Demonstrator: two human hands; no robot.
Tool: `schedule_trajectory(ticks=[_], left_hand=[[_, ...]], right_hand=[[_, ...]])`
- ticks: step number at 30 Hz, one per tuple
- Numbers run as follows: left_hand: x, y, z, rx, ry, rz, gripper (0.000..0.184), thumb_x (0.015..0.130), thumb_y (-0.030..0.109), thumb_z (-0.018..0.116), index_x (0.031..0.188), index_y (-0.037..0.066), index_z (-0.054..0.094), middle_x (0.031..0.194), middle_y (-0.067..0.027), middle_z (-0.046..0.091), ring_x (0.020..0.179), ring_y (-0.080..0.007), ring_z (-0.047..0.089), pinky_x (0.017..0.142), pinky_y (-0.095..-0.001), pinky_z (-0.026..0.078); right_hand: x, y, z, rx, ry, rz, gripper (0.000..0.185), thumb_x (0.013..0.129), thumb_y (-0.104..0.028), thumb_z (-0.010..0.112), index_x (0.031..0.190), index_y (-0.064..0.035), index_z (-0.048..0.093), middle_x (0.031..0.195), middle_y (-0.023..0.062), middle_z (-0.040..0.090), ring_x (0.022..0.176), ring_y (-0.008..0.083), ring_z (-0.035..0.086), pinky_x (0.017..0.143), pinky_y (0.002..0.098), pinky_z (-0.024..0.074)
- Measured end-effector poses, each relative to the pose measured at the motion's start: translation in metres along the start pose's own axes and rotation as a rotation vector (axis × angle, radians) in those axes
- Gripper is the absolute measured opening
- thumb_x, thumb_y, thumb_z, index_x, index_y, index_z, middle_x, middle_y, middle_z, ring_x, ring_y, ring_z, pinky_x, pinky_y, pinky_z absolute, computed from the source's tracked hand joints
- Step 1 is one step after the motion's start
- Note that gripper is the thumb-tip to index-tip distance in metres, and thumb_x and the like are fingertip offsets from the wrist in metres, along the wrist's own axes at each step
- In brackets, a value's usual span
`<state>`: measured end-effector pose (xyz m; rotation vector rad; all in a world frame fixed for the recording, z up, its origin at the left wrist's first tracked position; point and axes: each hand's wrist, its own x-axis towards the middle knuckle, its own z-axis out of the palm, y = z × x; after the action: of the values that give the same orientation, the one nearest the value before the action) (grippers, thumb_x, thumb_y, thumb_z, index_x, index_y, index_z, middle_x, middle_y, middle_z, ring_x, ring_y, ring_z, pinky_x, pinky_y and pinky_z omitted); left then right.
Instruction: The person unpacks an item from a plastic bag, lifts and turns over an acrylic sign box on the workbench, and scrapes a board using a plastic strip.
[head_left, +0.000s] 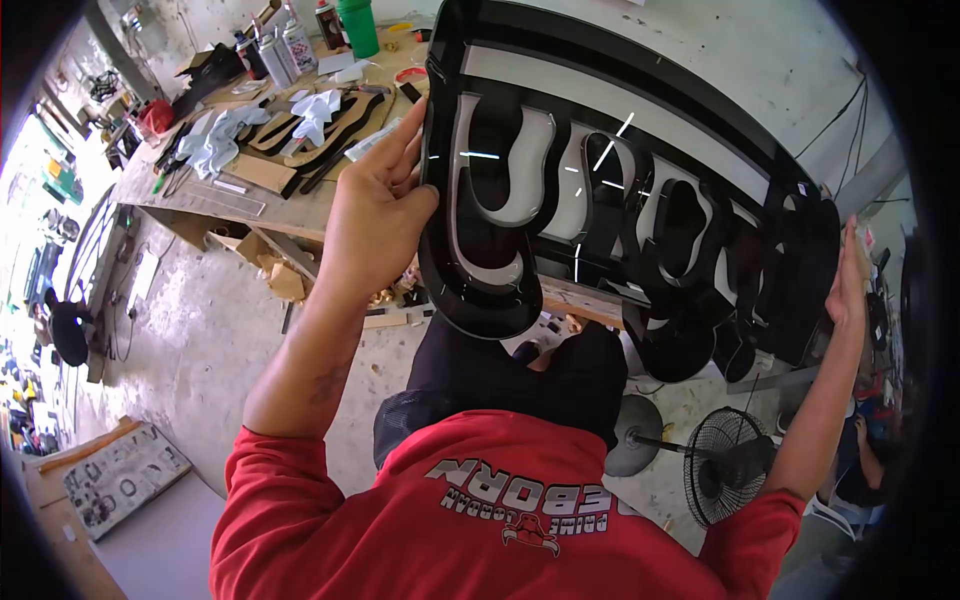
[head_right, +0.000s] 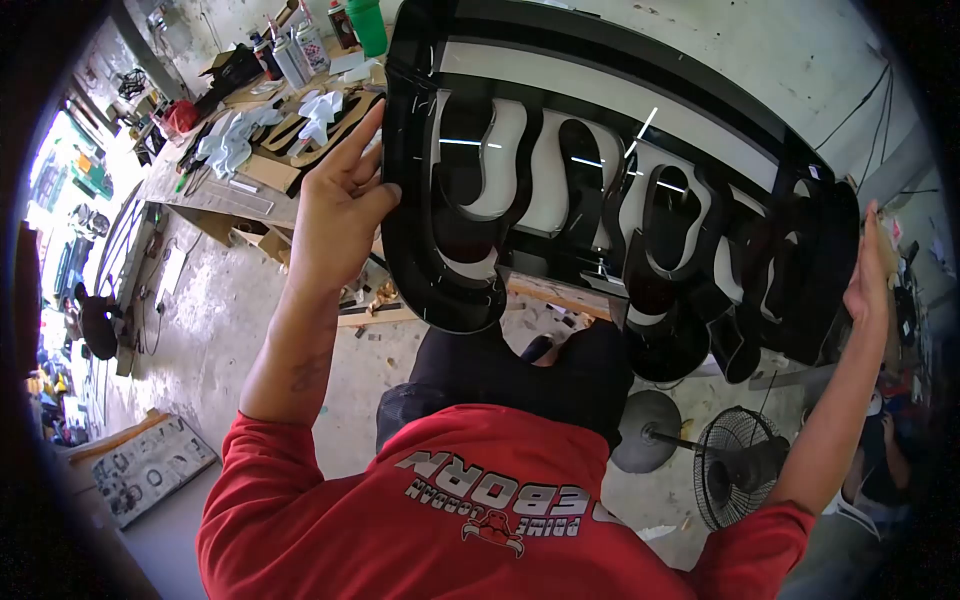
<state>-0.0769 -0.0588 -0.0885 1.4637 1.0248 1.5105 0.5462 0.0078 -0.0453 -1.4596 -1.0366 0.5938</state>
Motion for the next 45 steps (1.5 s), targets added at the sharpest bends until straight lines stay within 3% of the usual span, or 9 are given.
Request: schedule_trajectory(ticks=[5,11,15,24,31,36,40,41,45], left_hand=[[0.000,-0.006,-0.002,0.031,0.011,0.021,0.078,0.080,-0.020,0.049,0.155,-0.002,0.036,0.144,-0.0205,0.056,0.126,-0.0180,0.058,0.104,-0.0285,0.046],[0.002,-0.008,0.000,0.056,0.019,0.022,0.078,0.080,-0.016,0.047,0.155,-0.005,0.033,0.149,-0.0199,0.050,0.134,-0.0231,0.053,0.109,-0.0308,0.043],[0.008,-0.017,0.000,-0.181,0.029,0.057,0.065,0.092,0.002,0.047,0.155,-0.005,0.032,0.149,-0.0190,0.051,0.126,-0.0233,0.059,0.105,-0.0318,0.045],[0.033,-0.022,0.001,-0.428,0.056,0.086,0.067,0.108,0.044,0.036,0.154,-0.004,0.033,0.154,-0.0148,0.044,0.131,-0.0282,0.051,0.112,-0.0418,0.039],[0.045,-0.017,-0.005,-0.586,-0.013,0.076,0.070,0.107,0.057,0.032,0.140,-0.003,0.051,0.138,-0.0177,0.059,0.131,-0.0278,0.052,0.115,-0.0406,0.035],[0.052,-0.036,-0.028,-0.829,-0.270,0.236,0.066,0.107,0.056,0.034,0.140,0.002,0.053,0.138,-0.0146,0.060,0.128,-0.0296,0.054,0.113,-0.0453,0.039],[0.057,-0.032,-0.010,-1.067,0.201,0.197,0.048,0.108,0.040,0.043,0.137,0.005,0.056,0.140,-0.0073,0.060,0.132,-0.0280,0.053,0.118,-0.0468,0.036],[0.062,-0.058,-0.034,-1.087,-0.262,0.226,0.047,0.107,0.034,0.046,0.142,0.003,0.052,0.144,-0.0120,0.056,0.135,-0.0304,0.051,0.118,-0.0489,0.037],[0.049,-0.034,-0.018,-0.796,-0.218,0.316,0.052,0.106,0.037,0.048,0.145,0.003,0.045,0.146,-0.0156,0.051,0.135,-0.0299,0.050,0.116,-0.0486,0.040]], right_hand=[[-0.029,-0.030,0.018,0.178,-0.272,0.193,0.063,0.103,-0.053,0.054,0.142,-0.0040,0.051,0.139,0.0083,0.060,0.125,0.0156,0.060,0.109,0.0316,0.0463],[-0.057,-0.051,0.038,0.109,-0.080,0.166,0.077,0.096,-0.064,0.058,0.144,-0.0039,0.052,0.135,0.0105,0.063,0.118,0.0217,0.065,0.100,0.0373,0.0535],[-0.047,-0.051,0.028,0.036,0.005,0.024,0.089,0.097,-0.068,0.051,0.155,-0.0008,0.036,0.159,0.0125,0.039,0.145,0.0223,0.037,0.121,0.0385,0.0251],[-0.042,-0.063,0.013,0.208,0.037,-0.140,0.092,0.100,-0.066,0.046,0.162,-0.0034,0.017,0.170,0.0092,0.014,0.156,0.0179,0.013,0.125,0.0370,0.0089],[-0.050,-0.073,0.014,0.172,0.009,-0.173,0.094,0.100,-0.067,0.046,0.149,0.0128,0.036,0.159,0.0179,0.036,0.145,0.0199,0.034,0.122,0.0378,0.0200],[-0.056,-0.051,0.010,0.556,0.104,-0.388,0.083,0.099,-0.067,0.046,0.137,0.0067,0.052,0.141,0.0178,0.056,0.132,0.0236,0.051,0.116,0.0422,0.0339],[-0.068,-0.024,-0.010,1.064,-0.120,-0.362,0.078,0.100,-0.064,0.046,0.136,0.0043,0.052,0.133,0.0179,0.062,0.122,0.0274,0.060,0.106,0.0415,0.0459],[-0.062,-0.009,-0.016,1.044,-0.115,-0.317,0.073,0.102,-0.062,0.044,0.126,0.0049,0.060,0.122,0.0180,0.069,0.108,0.0274,0.068,0.097,0.0402,0.0532],[-0.061,0.004,-0.014,1.027,-0.280,-0.328,0.066,0.105,-0.055,0.045,0.127,0.0049,0.060,0.119,0.0167,0.070,0.105,0.0289,0.069,0.095,0.0394,0.0542]])
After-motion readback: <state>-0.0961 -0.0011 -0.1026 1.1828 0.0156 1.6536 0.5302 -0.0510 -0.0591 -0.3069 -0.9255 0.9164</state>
